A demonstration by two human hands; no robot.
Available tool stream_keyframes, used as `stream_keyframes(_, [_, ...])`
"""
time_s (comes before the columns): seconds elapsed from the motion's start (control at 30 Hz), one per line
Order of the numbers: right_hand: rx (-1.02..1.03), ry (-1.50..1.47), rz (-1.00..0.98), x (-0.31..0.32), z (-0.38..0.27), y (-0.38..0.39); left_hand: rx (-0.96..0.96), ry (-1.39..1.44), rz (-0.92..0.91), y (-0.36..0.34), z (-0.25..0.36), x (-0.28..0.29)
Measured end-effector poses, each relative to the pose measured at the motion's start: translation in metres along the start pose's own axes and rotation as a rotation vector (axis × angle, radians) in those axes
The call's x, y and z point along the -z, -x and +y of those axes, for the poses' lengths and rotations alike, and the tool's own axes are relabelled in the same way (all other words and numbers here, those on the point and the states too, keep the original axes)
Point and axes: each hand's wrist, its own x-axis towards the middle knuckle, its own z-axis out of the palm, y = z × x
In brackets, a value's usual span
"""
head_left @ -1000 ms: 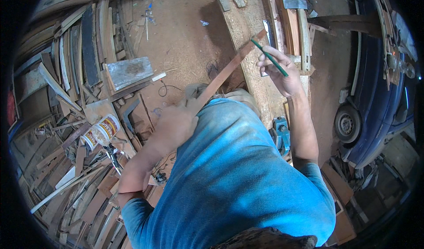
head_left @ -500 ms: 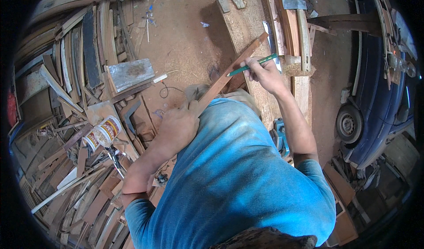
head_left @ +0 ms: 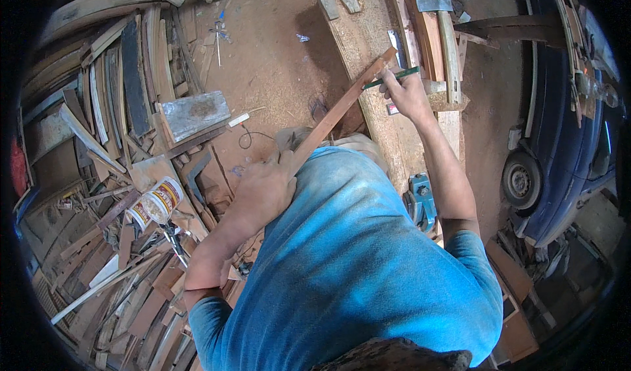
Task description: The person measures and marks wooden planks with a pencil and a try square. They then use a circular saw to cut the marked wood into smaller pieces. The person handles the wood pieces, moving them aside after cutting.
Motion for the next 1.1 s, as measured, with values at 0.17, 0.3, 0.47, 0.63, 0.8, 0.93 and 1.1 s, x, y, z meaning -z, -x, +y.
stream_keyframes(0.17, [0.045, -0.104, 0.110, -0.012, 0.014, -0.011, -0.048, 0.032, 0.088, 0.000, -0.007, -0.005])
stream_keyframes(0.3, [0.018, 0.010, 0.190, -0.007, 0.034, -0.024, -0.068, -0.014, 0.070, -0.001, -0.007, -0.002])
stream_keyframes(0.47, [0.045, 0.024, 0.167, -0.003, 0.028, -0.027, -0.083, -0.022, 0.091, -0.001, -0.009, -0.004])
stream_keyframes(0.63, [0.014, 0.014, 0.086, 0.001, 0.019, -0.013, -0.051, -0.080, 0.055, -0.001, -0.011, -0.004])
stream_keyframes(0.8, [0.130, -0.211, -0.054, -0.027, -0.031, 0.035, 0.016, 0.042, 0.037, 0.000, -0.014, 0.012])
stream_keyframes(0.93, [0.031, -0.466, -0.360, -0.054, -0.091, 0.069, -0.042, 0.049, 0.068, -0.003, -0.031, 0.014])
stream_keyframes(1.1, [0.415, -0.106, -0.172, -0.069, -0.093, 0.054, -0.064, 0.028, 0.130, -0.009, -0.032, 0.007])
